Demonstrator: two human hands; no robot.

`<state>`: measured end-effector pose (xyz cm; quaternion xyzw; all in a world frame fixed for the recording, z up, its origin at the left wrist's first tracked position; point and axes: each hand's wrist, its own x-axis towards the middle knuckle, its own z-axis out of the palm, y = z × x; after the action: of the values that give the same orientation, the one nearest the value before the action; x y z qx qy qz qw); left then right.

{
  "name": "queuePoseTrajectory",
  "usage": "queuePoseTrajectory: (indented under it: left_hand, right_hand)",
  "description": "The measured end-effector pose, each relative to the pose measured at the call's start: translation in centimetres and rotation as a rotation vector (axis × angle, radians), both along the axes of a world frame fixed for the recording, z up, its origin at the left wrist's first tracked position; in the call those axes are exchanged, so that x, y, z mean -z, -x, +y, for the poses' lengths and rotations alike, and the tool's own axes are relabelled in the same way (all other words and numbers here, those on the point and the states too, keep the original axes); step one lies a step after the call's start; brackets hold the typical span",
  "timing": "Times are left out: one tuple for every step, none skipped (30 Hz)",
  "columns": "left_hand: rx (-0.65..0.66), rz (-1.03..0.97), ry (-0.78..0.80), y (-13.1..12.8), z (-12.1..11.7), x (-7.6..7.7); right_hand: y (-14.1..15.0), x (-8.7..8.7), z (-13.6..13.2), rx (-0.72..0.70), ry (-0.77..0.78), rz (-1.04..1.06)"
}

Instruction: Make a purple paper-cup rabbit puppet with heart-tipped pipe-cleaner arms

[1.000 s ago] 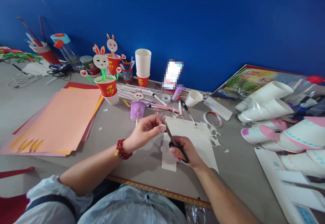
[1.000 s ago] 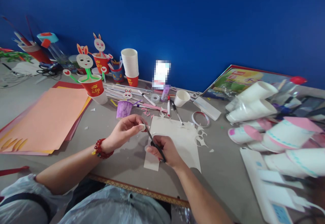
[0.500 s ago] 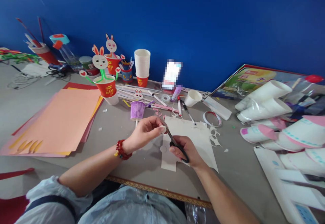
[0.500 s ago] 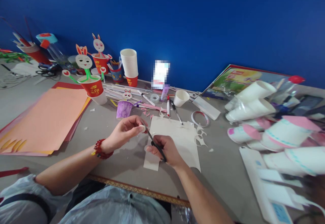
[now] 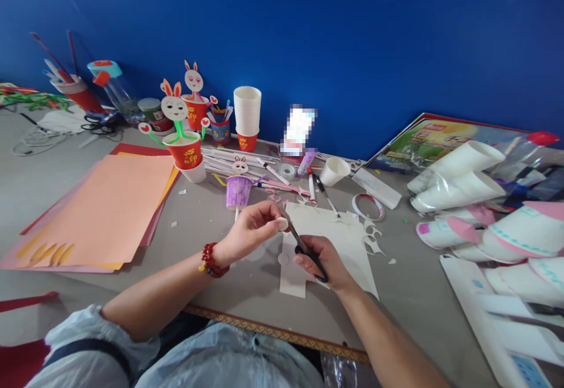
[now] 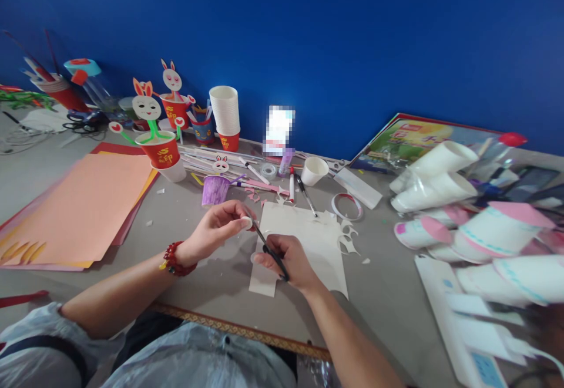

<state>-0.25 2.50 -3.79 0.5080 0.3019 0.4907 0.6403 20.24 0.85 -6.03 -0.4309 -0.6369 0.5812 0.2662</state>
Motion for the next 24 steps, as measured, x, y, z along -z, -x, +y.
queuePoseTrajectory:
  left_hand:
    - [-0.006, 0.002, -0.001, 0.0, 0.0, 0.02]
    - [-0.014, 0.004, -0.003, 0.0, -0.01, 0.03]
    - [-0.02, 0.007, -0.006, 0.0, -0.02, 0.03]
    - [-0.025, 0.01, -0.009, 0.01, -0.02, 0.02]
    - [-0.026, 0.011, -0.011, 0.01, -0.03, 0.0]
    - [-0.025, 0.011, -0.014, 0.01, -0.04, -0.02]
    - [-0.024, 0.009, -0.016, 0.01, -0.04, -0.03]
    - [-0.024, 0.007, -0.018, 0.01, -0.04, -0.05]
    - [-0.026, 0.007, -0.02, 0.02, -0.04, -0.06]
    - [-0.03, 0.007, -0.02, 0.02, -0.04, -0.06]
    - [-0.035, 0.01, -0.019, 0.01, -0.04, -0.06]
    - [-0.039, 0.014, -0.018, 0.01, -0.04, -0.06]
    - [-0.044, 0.018, -0.015, 0.01, -0.04, -0.05]
    - [-0.048, 0.022, -0.013, 0.0, -0.04, -0.04]
    - [-0.052, 0.025, -0.012, 0.0, -0.04, -0.03]
    - [-0.053, 0.026, -0.013, -0.01, -0.05, -0.02]
    - [-0.054, 0.025, -0.014, -0.01, -0.06, 0.0]
    - [-0.053, 0.023, -0.015, -0.01, -0.08, 0.01]
    - [-0.053, 0.021, -0.016, -0.02, -0.09, 0.02]
    - [-0.054, 0.02, -0.017, -0.02, -0.11, 0.02]
    - [-0.057, 0.02, -0.015, -0.03, -0.12, 0.01]
    - [-0.06, 0.021, -0.015, -0.03, -0.12, 0.0]
    - [-0.062, 0.021, -0.014, -0.04, -0.12, -0.02]
    - [-0.063, 0.021, -0.013, -0.04, -0.11, -0.04]
  right_hand:
    - [0.01, -0.01, -0.01, 0.0, -0.003, -0.004]
    - [0.02, -0.02, -0.02, 0.0, -0.006, -0.007]
    - [0.03, -0.01, -0.02, 0.001, -0.012, -0.008]
    - [0.04, 0.01, -0.01, 0.003, -0.019, -0.008]
    - [0.04, 0.04, 0.0, 0.005, -0.025, -0.009]
    - [0.05, 0.07, 0.01, 0.006, -0.03, -0.007]
    - [0.04, 0.11, 0.03, 0.008, -0.032, -0.006]
    - [0.04, 0.14, 0.04, 0.008, -0.032, -0.006]
    - [0.03, 0.17, 0.04, 0.007, -0.029, -0.007]
    - [0.03, 0.18, 0.04, 0.005, -0.025, -0.007]
    - [0.02, 0.19, 0.04, 0.004, -0.021, -0.006]
    - [0.01, 0.19, 0.03, 0.003, -0.018, -0.005]
    - [0.01, 0.2, 0.03, 0.002, -0.017, -0.004]
    - [0.0, 0.21, 0.02, 0.003, -0.018, -0.003]
    - [0.0, 0.23, 0.02, 0.005, -0.02, -0.004]
    - [-0.01, 0.26, 0.03, 0.006, -0.022, -0.006]
    - [-0.01, 0.29, 0.04, 0.006, -0.024, -0.008]
    - [-0.01, 0.33, 0.05, 0.006, -0.023, -0.01]
    - [-0.01, 0.37, 0.06, 0.005, -0.021, -0.01]
    - [-0.01, 0.41, 0.07, 0.004, -0.018, -0.01]
    - [0.0, 0.43, 0.08, 0.002, -0.016, -0.008]
    - [0.01, 0.45, 0.08, 0.001, -0.015, -0.006]
    - [0.02, 0.46, 0.08, 0.0, -0.014, -0.004]
    - [0.02, 0.45, 0.08, -0.001, -0.014, -0.003]
